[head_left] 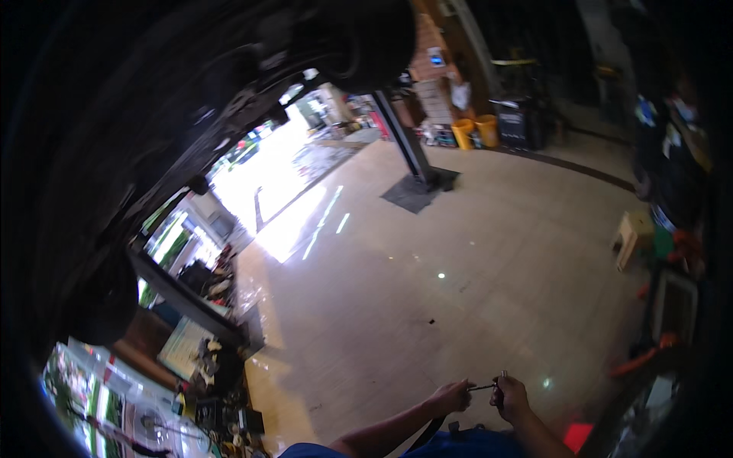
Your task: The person works under a raised vehicle in a garage, using a wrench to tighten bolts on the undercarriage. The person repeatedly reaches up, applies the wrench to fasteners, and adjusts their position to access different areas of the vehicle's underside.
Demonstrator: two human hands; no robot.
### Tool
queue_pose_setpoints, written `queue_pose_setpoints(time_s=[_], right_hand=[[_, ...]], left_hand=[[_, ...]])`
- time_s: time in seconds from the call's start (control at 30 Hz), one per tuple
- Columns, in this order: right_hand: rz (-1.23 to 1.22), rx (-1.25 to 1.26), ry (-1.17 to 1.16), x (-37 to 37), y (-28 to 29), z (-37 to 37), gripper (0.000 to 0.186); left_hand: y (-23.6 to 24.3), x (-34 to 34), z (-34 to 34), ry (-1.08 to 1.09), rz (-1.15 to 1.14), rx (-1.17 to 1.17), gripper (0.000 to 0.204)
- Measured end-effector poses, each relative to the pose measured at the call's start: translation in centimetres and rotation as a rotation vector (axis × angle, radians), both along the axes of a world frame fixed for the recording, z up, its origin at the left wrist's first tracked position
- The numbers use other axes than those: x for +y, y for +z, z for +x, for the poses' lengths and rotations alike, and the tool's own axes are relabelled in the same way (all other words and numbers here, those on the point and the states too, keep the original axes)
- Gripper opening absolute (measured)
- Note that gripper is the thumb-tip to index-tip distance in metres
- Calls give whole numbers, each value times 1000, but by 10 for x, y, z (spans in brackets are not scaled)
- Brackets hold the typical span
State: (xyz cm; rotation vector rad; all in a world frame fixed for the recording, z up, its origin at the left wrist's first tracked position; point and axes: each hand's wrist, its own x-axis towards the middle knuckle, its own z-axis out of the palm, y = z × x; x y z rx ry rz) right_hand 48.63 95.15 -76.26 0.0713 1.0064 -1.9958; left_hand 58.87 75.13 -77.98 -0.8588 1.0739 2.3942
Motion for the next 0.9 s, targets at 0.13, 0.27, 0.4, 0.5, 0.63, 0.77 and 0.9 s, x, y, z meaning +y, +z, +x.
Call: queue_pose_setpoints(time_s=[0.13,0.27,0.4,0.5,0.63,0.77,0.9], right_hand=[[-7,80,240,-87,11,-19,24],[-16,158,416,-158,18,-44,22],[-95,289,510,-216,49,-80,23],[-159,490,563,-247,89,-118,30],[-399,691,703,-284,136,-166,27],[-425,646,805,-309,176,-185,27],[-391,288,946,-348,159,-168,36]], left_hand=[[19,-36,37,171,-130,-30,38],[17,-85,37,497,-32,59,29],[27,-123,16,603,-71,228,18],[55,-134,-23,670,-78,330,19],[73,-158,-76,645,149,659,22],[82,-178,-109,724,186,831,27],[90,-177,-90,906,-11,726,32]])
